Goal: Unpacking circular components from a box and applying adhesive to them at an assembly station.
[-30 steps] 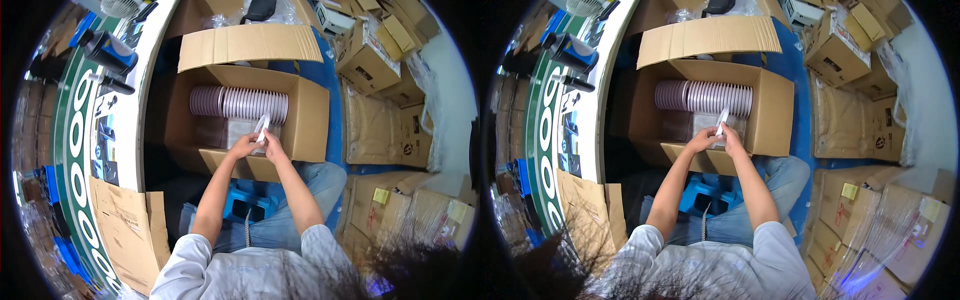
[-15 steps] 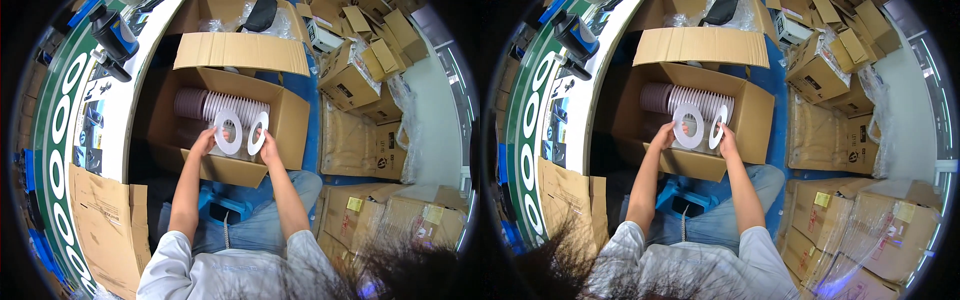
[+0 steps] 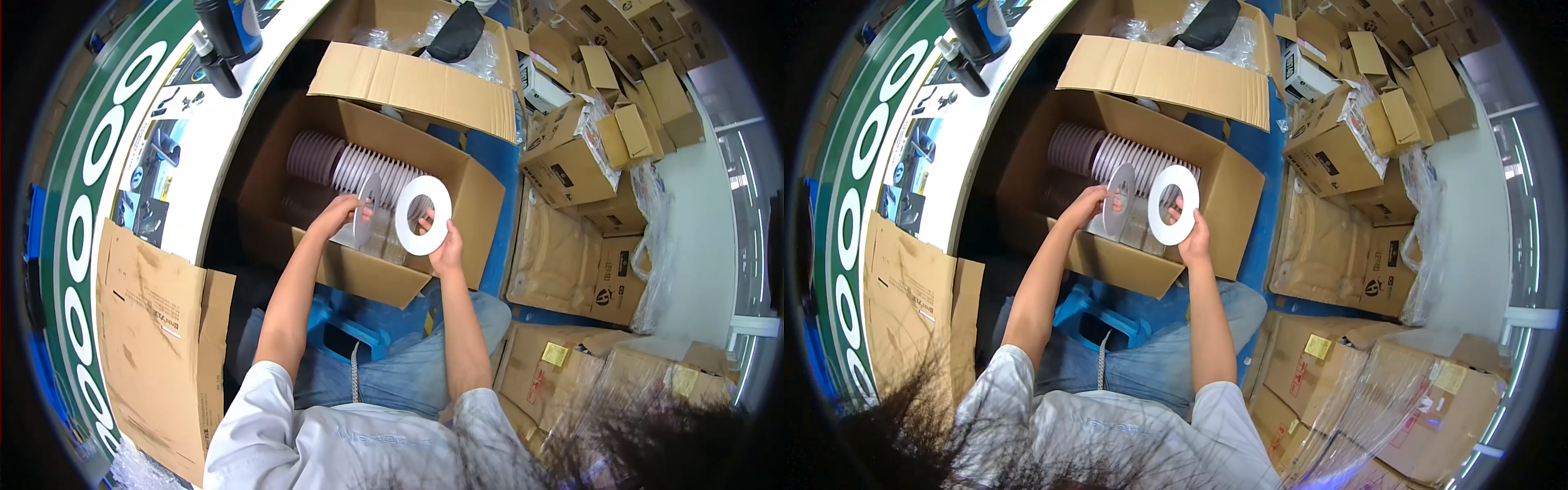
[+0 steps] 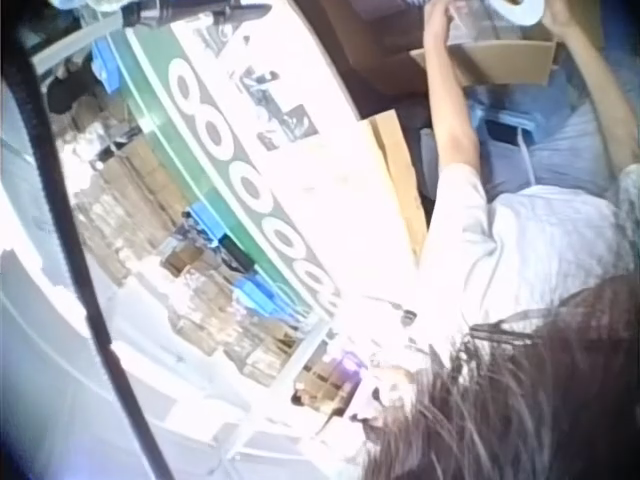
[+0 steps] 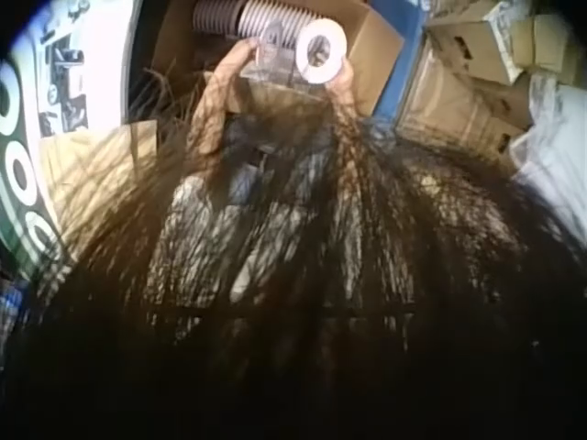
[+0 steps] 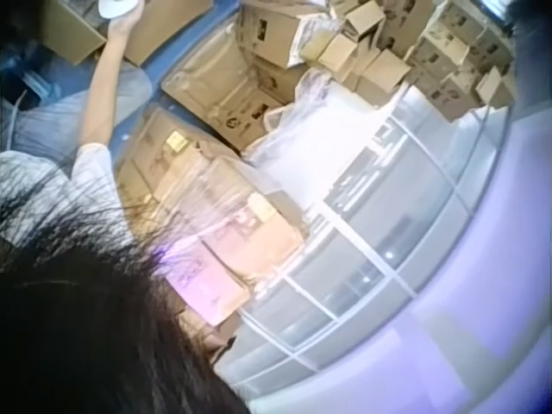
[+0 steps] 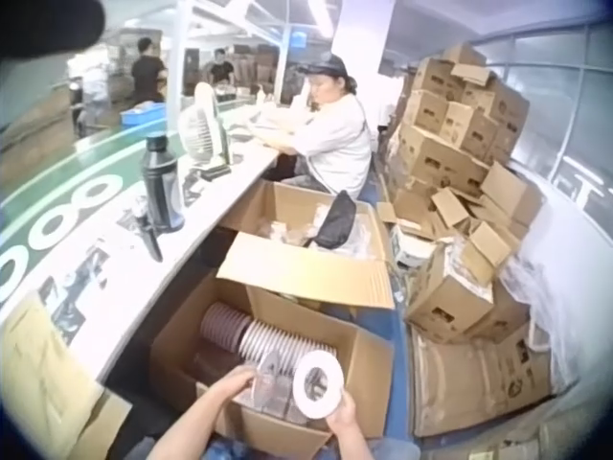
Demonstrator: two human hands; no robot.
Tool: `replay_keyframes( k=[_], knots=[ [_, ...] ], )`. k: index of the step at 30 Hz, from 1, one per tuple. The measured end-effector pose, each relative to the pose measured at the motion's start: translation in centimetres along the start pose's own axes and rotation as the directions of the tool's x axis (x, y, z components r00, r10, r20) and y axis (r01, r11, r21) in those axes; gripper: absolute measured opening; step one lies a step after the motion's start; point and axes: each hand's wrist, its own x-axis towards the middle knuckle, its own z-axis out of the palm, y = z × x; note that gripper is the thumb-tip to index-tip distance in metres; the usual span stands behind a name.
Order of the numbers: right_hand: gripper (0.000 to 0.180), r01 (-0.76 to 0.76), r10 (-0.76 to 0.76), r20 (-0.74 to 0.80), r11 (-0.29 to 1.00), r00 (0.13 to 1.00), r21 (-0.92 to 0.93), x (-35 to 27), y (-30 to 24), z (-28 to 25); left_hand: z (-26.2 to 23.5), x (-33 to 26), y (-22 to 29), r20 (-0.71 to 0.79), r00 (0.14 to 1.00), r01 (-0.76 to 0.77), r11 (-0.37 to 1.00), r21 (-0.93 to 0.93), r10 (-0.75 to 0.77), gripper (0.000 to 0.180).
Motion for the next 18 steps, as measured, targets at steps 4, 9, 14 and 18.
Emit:
replay_keyframes(
  k=[4,9,14,18],
  knots=[
    [0.046,-0.084,0.075,-0.056,0.98,0.996,-0.182,0.3,-0.7,-0.8,0.4,1.0,-0.8,0.009,1.0,-0.003,1.0,0.02,0.002,0.04],
    [0.024,-0.039,-0.162,-0.232,0.735,0.959,-0.677,-0.3,-1.5,0.4,0.5,1.0,-1.3,-0.077,0.993,-0.09,0.996,-0.007,0.089,0.041],
    [0.056,0.425,-0.406,0.127,0.875,0.905,-0.231,-3.3,-4.1,3.2,-0.6,0.0,-1.2,-0.082,0.995,-0.063,0.997,-0.037,0.06,0.042],
    [0.053,0.18,-0.17,0.059,0.939,0.984,-0.293,-0.5,-5.5,3.2,-0.5,0.5,-1.0,-0.107,0.993,-0.046,0.998,0.045,0.05,0.043]
  ],
)
